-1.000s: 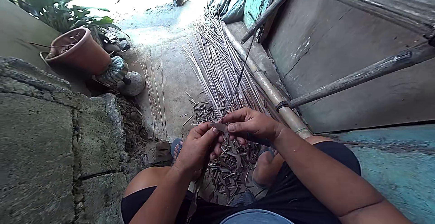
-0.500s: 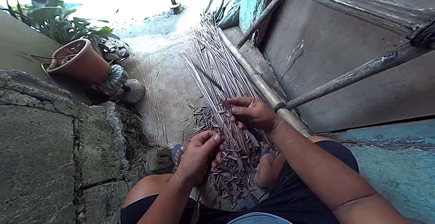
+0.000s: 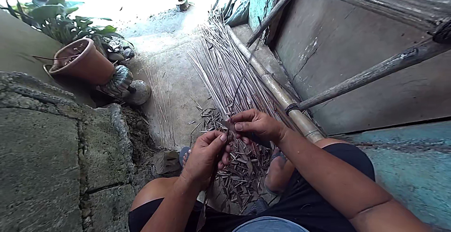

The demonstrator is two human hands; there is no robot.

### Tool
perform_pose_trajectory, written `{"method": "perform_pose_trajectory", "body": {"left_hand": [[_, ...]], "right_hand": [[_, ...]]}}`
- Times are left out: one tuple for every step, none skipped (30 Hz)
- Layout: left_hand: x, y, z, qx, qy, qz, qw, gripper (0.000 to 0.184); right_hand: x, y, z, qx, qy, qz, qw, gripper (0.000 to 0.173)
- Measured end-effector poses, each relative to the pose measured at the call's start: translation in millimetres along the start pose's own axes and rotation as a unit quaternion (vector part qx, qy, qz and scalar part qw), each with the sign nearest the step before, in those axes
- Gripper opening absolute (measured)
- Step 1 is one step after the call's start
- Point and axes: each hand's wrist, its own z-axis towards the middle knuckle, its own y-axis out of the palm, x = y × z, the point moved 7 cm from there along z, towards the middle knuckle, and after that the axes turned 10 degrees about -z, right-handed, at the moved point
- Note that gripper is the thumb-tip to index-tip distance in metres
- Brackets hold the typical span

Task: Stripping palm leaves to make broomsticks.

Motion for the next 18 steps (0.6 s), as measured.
{"method": "perform_pose_trajectory", "body": {"left_hand": [[0, 0, 0, 0.000, 0.000, -0.001, 1.000, 0.021], [0, 0, 0, 0.001, 0.001, -0.001, 1.000, 0.021], [0, 0, 0, 0.001, 0.001, 0.001, 1.000, 0.021], [0, -1, 0, 0.001, 0.002, 0.005, 1.000, 0.021], [0, -1, 0, 0.002, 0.001, 0.009, 1.000, 0.021], [-1, -1, 0, 0.003, 0.000, 0.013, 1.000, 0.020], [-2, 0, 0, 0.003, -0.001, 0.016, 1.000, 0.020], [-2, 0, -1, 0.004, -0.002, 0.017, 1.000, 0.019], [-3, 1, -1, 0.004, -0.003, 0.018, 1.000, 0.019], [-3, 1, -2, 0.003, -0.006, 0.020, 1.000, 0.019], [-3, 2, -2, 0.002, -0.009, 0.021, 1.000, 0.019], [-4, 2, -3, -0.001, -0.011, 0.021, 1.000, 0.020], [-4, 2, -3, -0.003, -0.014, 0.020, 1.000, 0.021], [-5, 2, -4, -0.004, -0.016, 0.018, 1.000, 0.021], [-5, 2, -4, -0.004, -0.017, 0.019, 1.000, 0.021], [-5, 3, -4, -0.003, -0.019, 0.018, 1.000, 0.021], [-5, 3, -5, -0.002, -0.021, 0.018, 1.000, 0.021], [-6, 3, -6, -0.005, -0.023, 0.015, 1.000, 0.021]], "right_hand": [[0, -1, 1, 0.005, -0.004, 0.002, 1.000, 0.028], [0, -2, 2, 0.006, -0.006, 0.004, 1.000, 0.028], [0, -3, 2, 0.010, -0.008, 0.007, 1.000, 0.028], [0, -5, 3, 0.020, -0.007, 0.009, 1.000, 0.028], [-1, -7, 3, 0.035, -0.004, 0.010, 0.999, 0.028], [-2, -11, 3, 0.052, -0.004, 0.012, 0.999, 0.027], [-4, -15, 3, 0.066, -0.007, 0.016, 0.998, 0.026], [-6, -18, 3, 0.076, -0.012, 0.023, 0.997, 0.026], [-8, -21, 3, 0.083, -0.018, 0.032, 0.996, 0.026], [-9, -23, 2, 0.092, -0.023, 0.045, 0.995, 0.026], [-10, -25, 2, 0.100, -0.027, 0.062, 0.993, 0.026], [-11, -28, 2, 0.109, -0.031, 0.077, 0.991, 0.026], [-13, -31, 1, 0.119, -0.034, 0.089, 0.988, 0.027], [-15, -34, 1, 0.130, -0.038, 0.098, 0.986, 0.027], [-16, -38, 1, 0.138, -0.044, 0.104, 0.984, 0.027], [-19, -41, 1, 0.142, -0.054, 0.108, 0.982, 0.026], [-21, -45, 0, 0.149, -0.063, 0.112, 0.980, 0.025], [-24, -48, 0, 0.160, -0.067, 0.112, 0.978, 0.023]]}}
